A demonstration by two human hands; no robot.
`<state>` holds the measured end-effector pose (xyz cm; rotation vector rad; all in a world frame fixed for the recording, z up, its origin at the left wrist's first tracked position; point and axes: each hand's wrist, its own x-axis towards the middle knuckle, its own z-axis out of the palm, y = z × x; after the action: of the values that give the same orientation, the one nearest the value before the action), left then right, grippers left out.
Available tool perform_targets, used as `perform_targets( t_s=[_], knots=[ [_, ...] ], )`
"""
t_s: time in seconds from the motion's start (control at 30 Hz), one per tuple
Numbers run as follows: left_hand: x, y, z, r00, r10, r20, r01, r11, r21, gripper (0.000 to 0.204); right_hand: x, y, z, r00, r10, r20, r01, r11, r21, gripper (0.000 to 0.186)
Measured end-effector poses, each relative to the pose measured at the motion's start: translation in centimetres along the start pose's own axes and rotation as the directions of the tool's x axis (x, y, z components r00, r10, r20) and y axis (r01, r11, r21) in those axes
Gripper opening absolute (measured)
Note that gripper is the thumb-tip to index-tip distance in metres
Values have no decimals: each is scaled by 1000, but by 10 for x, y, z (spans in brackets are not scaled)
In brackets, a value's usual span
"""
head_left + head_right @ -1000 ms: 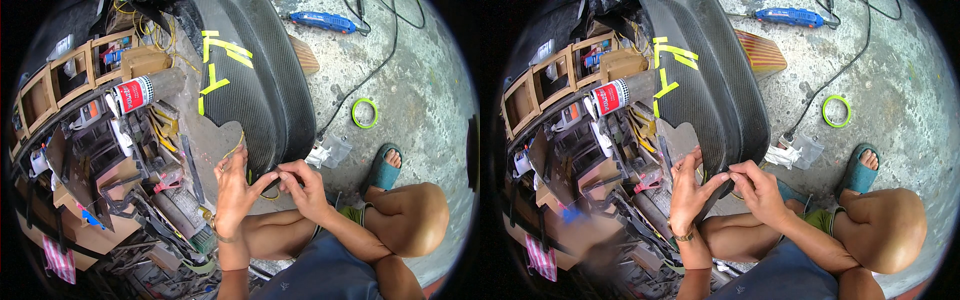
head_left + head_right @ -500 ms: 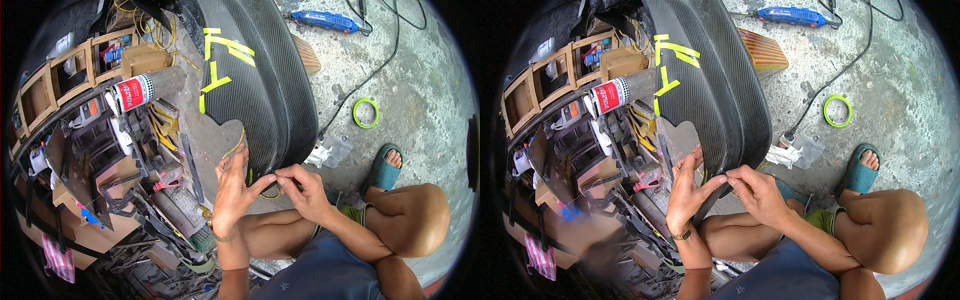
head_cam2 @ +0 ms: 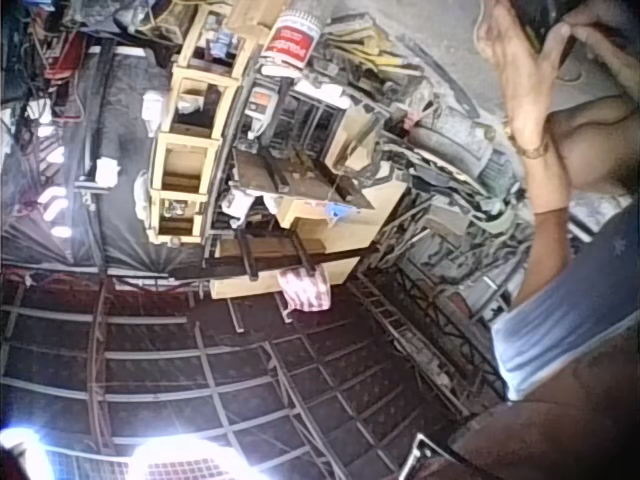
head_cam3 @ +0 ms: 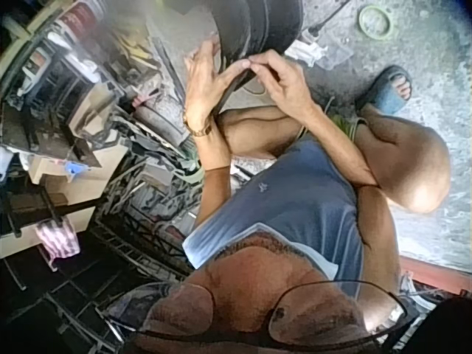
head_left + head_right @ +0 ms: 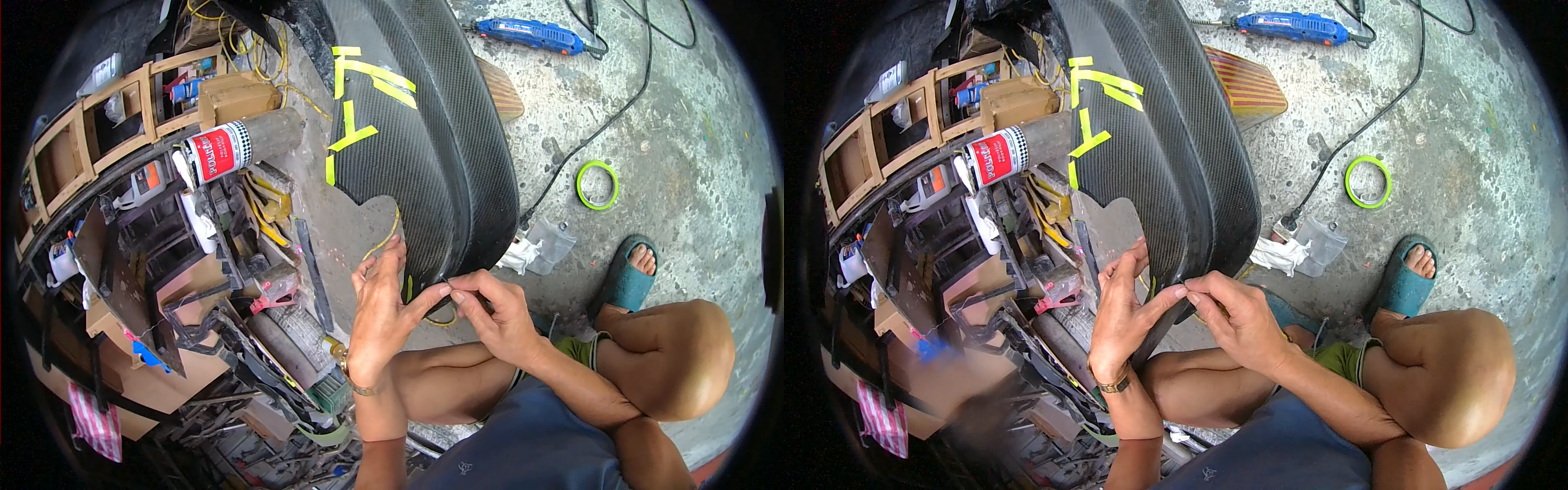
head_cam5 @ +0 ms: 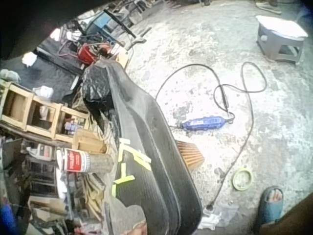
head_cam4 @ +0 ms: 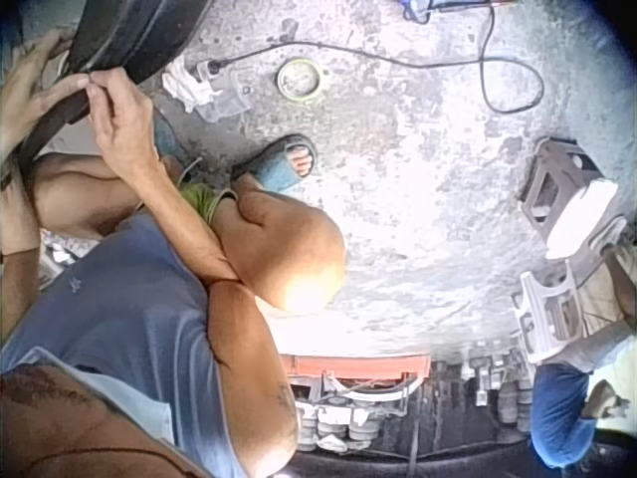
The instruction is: The person uses a utility knife to trim excess material from the edge of a carbon fiber car bumper and затем applies pieces of yellow tape to secure a section of the part.
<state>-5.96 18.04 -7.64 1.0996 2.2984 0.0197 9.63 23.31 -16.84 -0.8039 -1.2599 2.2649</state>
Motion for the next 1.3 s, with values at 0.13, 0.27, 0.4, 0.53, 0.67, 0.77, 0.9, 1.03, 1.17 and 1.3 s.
perform_targets(
  t_s=[0.13, 0.27, 0.4, 0.53, 0.67, 0.77, 0.9, 1.03, 1.17, 1.3],
  knots=[
    [1, 3, -2, 1000, -21, 15, 21, 1000, -17, 76, 1, 0, -1, 1000, -14, -3, 14, 1000, -13, 11],
    [1, 2, -2, 1000, -3, 18, 3, 1000, 6, 75, 2, 3, -1, 996, -86, -11, 86, 995, -44, 12],
    [0, 2, -2, 1000, -1, 14, 1, 1000, 10, 72, 3, 6, -2, 989, -146, 7, 145, 984, -100, 13],
    [0, 2, 0, 1000, -12, 6, 12, 1000, 5, 70, 3, 5, 1, 985, -169, -43, 162, 979, -127, 14],
    [0, 1, 0, 1000, -12, 1, 12, 1000, 14, 70, 2, 5, 0, 983, -174, -63, 167, 980, -107, 14],
    [1, 1, -1, 1000, -13, 14, 13, 1000, 7, 72, 3, 5, 0, 986, -160, -49, 155, 984, -84, 14],
    [0, 0, -1, 1000, -11, 10, 11, 1000, 28, 73, 3, 5, -1, 988, -151, -37, 147, 986, -79, 14],
    [0, 1, -1, 1000, 0, 11, -1, 1000, 16, 73, 4, 4, -3, 989, -143, -24, 141, 988, -67, 14],
    [0, 2, -3, 1000, -1, 16, 1, 1000, 28, 73, 4, 5, -3, 988, -150, -26, 148, 986, -71, 14],
    [1, 2, -2, 1000, -3, 16, 2, 1000, 20, 74, 3, 3, -4, 995, -98, -15, 97, 993, -60, 14]
  ],
)
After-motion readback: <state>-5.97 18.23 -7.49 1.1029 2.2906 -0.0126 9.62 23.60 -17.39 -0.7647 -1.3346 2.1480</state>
